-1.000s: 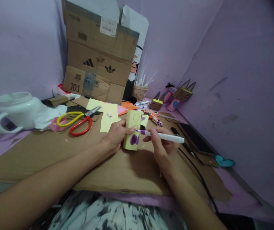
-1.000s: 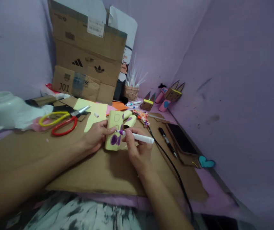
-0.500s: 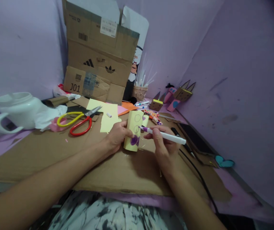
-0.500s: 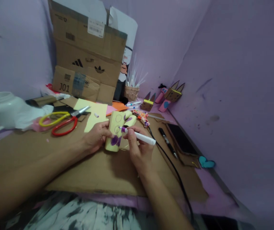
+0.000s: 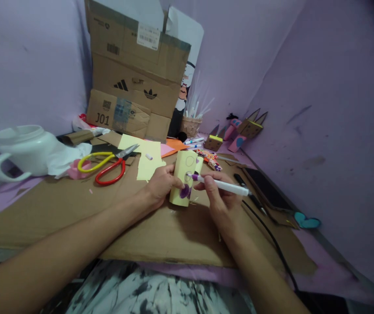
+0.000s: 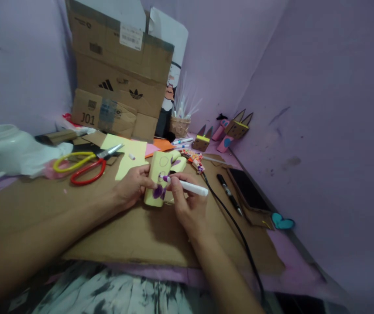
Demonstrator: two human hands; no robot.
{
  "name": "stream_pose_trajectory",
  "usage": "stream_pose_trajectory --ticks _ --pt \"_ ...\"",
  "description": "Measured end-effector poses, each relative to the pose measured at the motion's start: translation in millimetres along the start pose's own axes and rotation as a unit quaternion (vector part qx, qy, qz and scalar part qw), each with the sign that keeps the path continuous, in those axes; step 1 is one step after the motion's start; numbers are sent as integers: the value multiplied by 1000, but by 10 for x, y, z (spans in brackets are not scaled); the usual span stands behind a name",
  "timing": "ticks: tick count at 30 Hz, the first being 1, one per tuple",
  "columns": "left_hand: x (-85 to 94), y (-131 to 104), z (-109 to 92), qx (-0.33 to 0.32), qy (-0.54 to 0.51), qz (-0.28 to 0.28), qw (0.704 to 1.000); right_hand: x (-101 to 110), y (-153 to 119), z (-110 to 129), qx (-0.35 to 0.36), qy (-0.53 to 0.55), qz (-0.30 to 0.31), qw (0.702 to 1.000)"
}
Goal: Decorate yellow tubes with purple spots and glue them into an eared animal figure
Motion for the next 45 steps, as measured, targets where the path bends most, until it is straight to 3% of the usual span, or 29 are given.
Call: stream_pose_trajectory --ticks 9,15,31,45 --pt "1 9 13 -5 -2 5 1000 33 -5 -20 -23 -12 -15 1000" --pt "0 -1 -2 -7 -3 5 1000 46 6 21 -3 1 -30 1000" --pt "14 4 20 3 -8 -3 1000 35 -5 -47 -25 -18 -15 999" --pt "6 1 0 -12 -10 1 1000 56 6 -1 3 -2 -29 1000"
Point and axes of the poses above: each hand's wrist, its own y-axis towards the middle knuckle, its own x-axis out of the back of the hand, z = x × y, the point moved 10 cm from there along y, towards the middle knuckle, and after that the axes turned 15 degrees about y, right-handed, at the moved point
